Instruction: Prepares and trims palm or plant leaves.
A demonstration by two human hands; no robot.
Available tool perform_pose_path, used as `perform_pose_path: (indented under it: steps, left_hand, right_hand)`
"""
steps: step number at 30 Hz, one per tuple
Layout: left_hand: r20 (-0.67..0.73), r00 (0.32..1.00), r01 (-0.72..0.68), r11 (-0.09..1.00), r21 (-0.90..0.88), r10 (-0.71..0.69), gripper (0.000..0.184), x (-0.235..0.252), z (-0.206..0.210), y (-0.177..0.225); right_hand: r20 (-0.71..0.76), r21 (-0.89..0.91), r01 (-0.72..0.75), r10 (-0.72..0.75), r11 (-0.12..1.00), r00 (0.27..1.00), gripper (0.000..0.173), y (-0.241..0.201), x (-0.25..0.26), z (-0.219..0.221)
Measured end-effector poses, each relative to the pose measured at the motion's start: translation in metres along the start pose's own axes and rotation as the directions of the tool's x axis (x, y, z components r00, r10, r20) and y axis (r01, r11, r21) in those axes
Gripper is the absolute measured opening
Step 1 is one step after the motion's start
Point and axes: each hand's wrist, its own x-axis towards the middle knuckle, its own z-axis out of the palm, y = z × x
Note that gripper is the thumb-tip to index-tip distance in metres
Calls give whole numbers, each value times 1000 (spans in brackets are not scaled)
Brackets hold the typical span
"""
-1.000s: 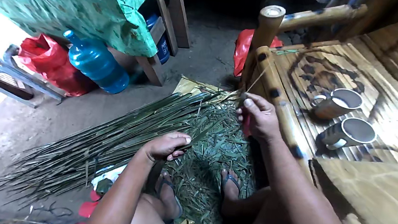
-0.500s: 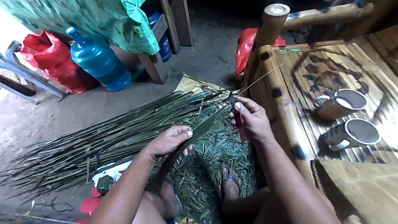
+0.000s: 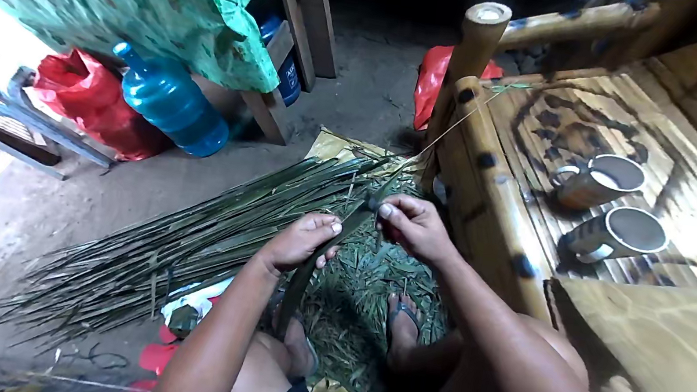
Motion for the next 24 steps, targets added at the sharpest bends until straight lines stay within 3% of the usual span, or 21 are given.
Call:
perform_pose_path:
  steps: [5, 13, 24]
  left_hand:
    - [18, 1000, 10, 1000, -4, -10, 26, -3, 3, -1]
    - [-49, 998, -39, 999, -23, 38, 29, -1, 4, -1]
    - [50, 999, 10, 999, -52, -7, 24, -4, 5, 2]
  right_hand:
    - [-111, 26, 33, -29, 999, 993, 21, -12, 5, -21]
    - [212, 36, -71, 62, 997, 975, 23, 7, -10, 26]
    - [33, 1, 59, -59, 998, 998, 19, 0, 4, -11]
